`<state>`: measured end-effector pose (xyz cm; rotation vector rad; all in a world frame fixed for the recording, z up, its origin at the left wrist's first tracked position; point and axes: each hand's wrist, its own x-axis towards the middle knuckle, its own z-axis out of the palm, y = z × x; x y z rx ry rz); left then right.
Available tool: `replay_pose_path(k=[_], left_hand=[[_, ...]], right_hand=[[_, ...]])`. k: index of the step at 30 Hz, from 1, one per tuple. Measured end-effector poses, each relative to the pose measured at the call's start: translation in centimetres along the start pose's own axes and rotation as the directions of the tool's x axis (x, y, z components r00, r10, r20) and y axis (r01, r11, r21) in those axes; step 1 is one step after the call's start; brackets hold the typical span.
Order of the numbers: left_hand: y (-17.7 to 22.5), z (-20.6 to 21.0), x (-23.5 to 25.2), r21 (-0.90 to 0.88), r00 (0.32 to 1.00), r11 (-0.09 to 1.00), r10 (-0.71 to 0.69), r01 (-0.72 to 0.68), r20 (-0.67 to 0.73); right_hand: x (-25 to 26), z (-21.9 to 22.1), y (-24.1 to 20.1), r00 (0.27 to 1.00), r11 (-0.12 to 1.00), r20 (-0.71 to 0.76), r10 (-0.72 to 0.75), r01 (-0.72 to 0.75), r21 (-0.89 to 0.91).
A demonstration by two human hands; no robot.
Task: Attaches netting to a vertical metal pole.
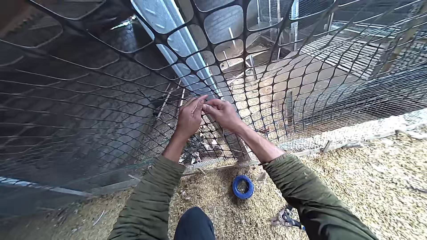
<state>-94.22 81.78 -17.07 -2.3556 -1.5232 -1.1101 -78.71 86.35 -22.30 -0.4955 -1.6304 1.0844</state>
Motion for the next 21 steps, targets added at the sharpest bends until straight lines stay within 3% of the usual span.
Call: replay_pose_path(k=[10,17,21], left_hand=[[0.7,-0.8,-0.6,0.091,0.997,0.992,-0.081,0.082,-0.011],[1.9,-0.5,-0.4,-0.021,0.947,0.947,-0.320,0.319,-0.027],[2.0,-0.3,-0.1,-0.071,0.922,0.919,-0.387,0.387,0.007]], right_hand=[[0.7,0.6,0.1,0.999,0.999,0.034,0.036,-0.037,0.033],[0.6,0.5,0.5,0.950,0.926,-0.033,-0.309,0.293,-0.240],[0.7,0.3,1.7,0.868,0.817,-0.005,-0.497,0.466,-0.341]])
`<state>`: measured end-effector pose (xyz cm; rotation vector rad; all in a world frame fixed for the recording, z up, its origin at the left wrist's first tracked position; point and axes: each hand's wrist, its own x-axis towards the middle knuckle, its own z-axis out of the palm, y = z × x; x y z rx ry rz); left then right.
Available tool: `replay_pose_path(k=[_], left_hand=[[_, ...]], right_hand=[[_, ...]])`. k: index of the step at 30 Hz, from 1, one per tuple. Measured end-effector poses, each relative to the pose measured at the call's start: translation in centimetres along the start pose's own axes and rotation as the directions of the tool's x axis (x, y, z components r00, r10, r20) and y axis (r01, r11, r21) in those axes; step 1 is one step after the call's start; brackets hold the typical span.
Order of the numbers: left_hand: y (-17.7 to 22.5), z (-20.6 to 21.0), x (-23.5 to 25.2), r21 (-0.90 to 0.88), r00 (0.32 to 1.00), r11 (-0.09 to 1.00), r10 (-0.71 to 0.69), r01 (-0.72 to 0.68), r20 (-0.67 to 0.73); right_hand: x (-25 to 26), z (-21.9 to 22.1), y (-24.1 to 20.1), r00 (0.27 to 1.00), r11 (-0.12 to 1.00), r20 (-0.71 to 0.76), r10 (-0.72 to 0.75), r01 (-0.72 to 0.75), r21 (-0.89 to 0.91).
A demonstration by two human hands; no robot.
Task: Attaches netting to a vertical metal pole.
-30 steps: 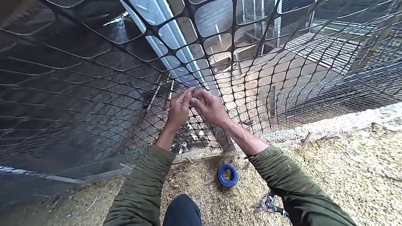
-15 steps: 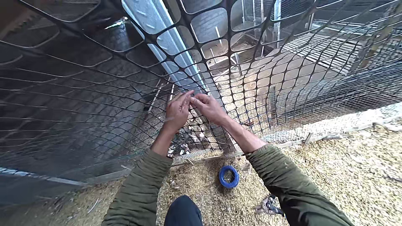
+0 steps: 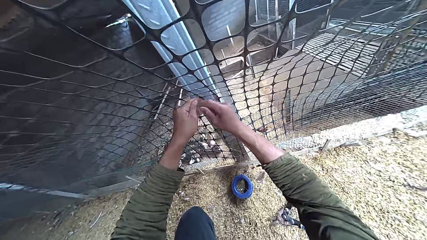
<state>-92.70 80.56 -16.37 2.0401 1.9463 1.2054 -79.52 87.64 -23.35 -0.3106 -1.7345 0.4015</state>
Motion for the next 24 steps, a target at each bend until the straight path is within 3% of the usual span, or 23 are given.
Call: replay_pose_path(k=[11,24], left_hand=[[0.8,-0.4,0.7,-0.040,0.990,0.993,-0.108,0.112,0.087],[2.0,-0.7,1.6,-0.167,0.940,0.932,-0.291,0.321,0.179]], right_hand=[[-0.5,0.1,2.1,0.958,0.939,-0.026,-0.286,0.274,-0.209],[-0.7,0.2,2.2,0.932,0.887,-0.032,-0.360,0.332,-0.321]])
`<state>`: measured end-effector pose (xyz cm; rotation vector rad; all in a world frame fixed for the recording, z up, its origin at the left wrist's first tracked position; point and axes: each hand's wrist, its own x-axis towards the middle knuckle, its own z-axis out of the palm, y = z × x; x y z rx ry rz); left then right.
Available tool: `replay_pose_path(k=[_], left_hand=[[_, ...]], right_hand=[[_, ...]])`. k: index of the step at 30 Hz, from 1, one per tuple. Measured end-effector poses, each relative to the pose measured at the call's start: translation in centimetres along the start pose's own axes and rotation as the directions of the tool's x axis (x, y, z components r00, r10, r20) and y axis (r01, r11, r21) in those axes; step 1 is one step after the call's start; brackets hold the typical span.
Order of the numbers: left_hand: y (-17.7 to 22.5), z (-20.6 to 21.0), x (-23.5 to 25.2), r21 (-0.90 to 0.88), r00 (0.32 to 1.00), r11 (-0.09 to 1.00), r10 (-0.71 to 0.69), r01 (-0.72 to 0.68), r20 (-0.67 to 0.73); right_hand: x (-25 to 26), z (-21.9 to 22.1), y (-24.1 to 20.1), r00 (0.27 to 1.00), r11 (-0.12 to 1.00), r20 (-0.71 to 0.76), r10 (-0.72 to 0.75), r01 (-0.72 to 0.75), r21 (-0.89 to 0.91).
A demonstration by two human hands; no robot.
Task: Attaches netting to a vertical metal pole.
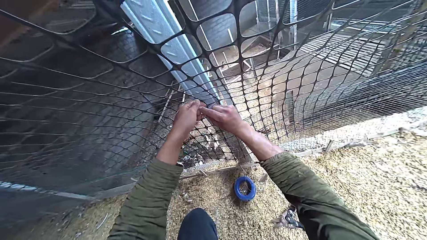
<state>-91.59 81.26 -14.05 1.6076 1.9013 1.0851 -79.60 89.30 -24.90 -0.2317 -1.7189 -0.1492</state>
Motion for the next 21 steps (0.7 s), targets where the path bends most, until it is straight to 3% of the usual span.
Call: replay_pose_path(k=[4,11,21], left_hand=[[0.8,0.0,-0.2,0.022,0.999,0.999,-0.046,0.046,-0.004],[0.6,-0.1,-0.2,0.066,1.000,0.998,0.006,-0.006,-0.003],[0.5,0.3,-0.2,0.245,0.997,0.969,0.043,-0.027,-0.061]], right_hand=[[0.0,0.2,-0.2,1.000,0.999,0.029,0.005,-0.004,-0.036],[0.3,0.2,-0.9,0.998,0.994,0.049,0.047,-0.042,-0.104],[0.5,0.7,-1.7,0.973,0.974,0.047,0.226,-0.226,-0.016]])
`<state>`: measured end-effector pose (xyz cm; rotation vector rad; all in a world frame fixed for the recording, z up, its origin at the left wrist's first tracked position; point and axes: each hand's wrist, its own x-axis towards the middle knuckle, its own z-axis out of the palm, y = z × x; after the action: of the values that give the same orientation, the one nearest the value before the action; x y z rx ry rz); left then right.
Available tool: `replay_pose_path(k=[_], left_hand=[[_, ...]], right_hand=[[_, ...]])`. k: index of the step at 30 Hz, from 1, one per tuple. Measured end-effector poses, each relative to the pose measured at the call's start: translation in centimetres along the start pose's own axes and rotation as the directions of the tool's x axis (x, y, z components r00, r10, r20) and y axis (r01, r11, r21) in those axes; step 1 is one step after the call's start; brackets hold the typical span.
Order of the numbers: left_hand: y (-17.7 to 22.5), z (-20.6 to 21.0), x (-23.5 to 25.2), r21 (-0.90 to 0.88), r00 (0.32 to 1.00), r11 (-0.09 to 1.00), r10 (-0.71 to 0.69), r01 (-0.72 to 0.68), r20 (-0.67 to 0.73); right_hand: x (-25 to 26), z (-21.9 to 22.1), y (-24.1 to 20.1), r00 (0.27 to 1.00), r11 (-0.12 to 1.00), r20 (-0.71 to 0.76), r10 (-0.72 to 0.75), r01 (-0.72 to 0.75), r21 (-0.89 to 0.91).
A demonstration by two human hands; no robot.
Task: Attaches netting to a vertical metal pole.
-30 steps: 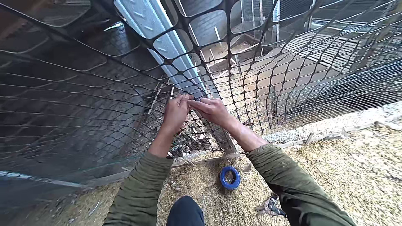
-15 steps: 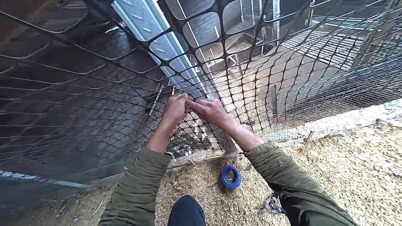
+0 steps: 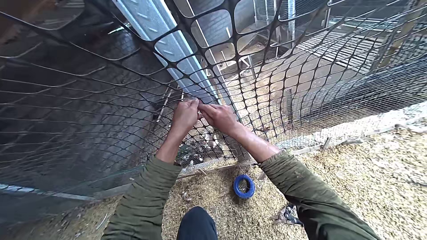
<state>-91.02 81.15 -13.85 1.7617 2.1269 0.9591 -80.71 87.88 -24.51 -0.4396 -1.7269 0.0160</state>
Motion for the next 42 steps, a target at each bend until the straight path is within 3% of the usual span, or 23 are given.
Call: replay_pose_path(k=[3,6,8,11,15,20,23,25,27,29,33,38,42], left_hand=[[0.5,-0.2,-0.5,0.073,1.000,0.997,0.001,-0.002,0.016],[0.3,-0.2,-0.6,0.143,0.997,0.987,0.067,-0.069,0.024],[-0.4,-0.2,-0.8,0.203,0.980,0.959,0.200,-0.198,0.012],[-1.9,-0.2,-0.8,0.279,0.899,0.859,0.435,-0.430,0.046],[-3.6,0.5,-0.7,0.224,0.843,0.821,0.539,-0.526,0.003],[-4.9,1.3,-0.7,0.208,0.806,0.797,0.589,-0.568,-0.056],[-6.2,1.6,-0.8,0.048,0.814,0.821,0.571,-0.569,-0.104],[-7.5,2.3,-1.7,-0.131,0.835,0.832,0.510,-0.540,-0.205],[-9.1,3.6,-2.8,-0.185,0.796,0.796,0.494,-0.576,-0.350],[-10.0,5.0,-3.8,-0.040,0.727,0.795,0.533,-0.606,-0.434],[-9.3,6.2,-4.2,0.145,0.729,0.847,0.516,-0.511,-0.449],[-10.3,6.2,-2.7,0.323,0.607,0.724,0.688,-0.610,-0.397],[-11.4,5.5,-4.0,0.340,0.547,0.628,0.778,-0.700,-0.310]], right_hand=[[0.0,-0.2,-0.4,0.995,0.993,0.032,0.090,-0.092,0.074],[0.3,-1.3,-1.0,0.957,0.952,0.170,0.235,-0.262,0.158],[0.8,-2.4,-1.2,0.901,0.896,0.292,0.321,-0.389,0.216],[1.2,-3.7,-1.2,0.788,0.763,0.459,0.410,-0.572,0.300],[1.8,-4.4,-0.9,0.694,0.621,0.582,0.425,-0.691,0.370],[2.5,-4.2,0.3,0.668,0.602,0.660,0.343,-0.696,0.391],[1.9,-4.1,0.8,0.643,0.579,0.680,0.352,-0.721,0.382],[1.8,-4.0,0.8,0.606,0.525,0.701,0.376,-0.763,0.378],[2.2,-4.2,0.4,0.567,0.479,0.731,0.379,-0.796,0.369],[2.2,-4.3,0.0,0.572,0.470,0.721,0.391,-0.798,0.378],[1.7,-4.2,0.0,0.571,0.442,0.719,0.395,-0.805,0.396],[1.6,-4.3,-0.2,0.580,0.439,0.709,0.402,-0.801,0.407],[1.4,-4.5,0.3,0.593,0.500,0.687,0.421,-0.783,0.370]])
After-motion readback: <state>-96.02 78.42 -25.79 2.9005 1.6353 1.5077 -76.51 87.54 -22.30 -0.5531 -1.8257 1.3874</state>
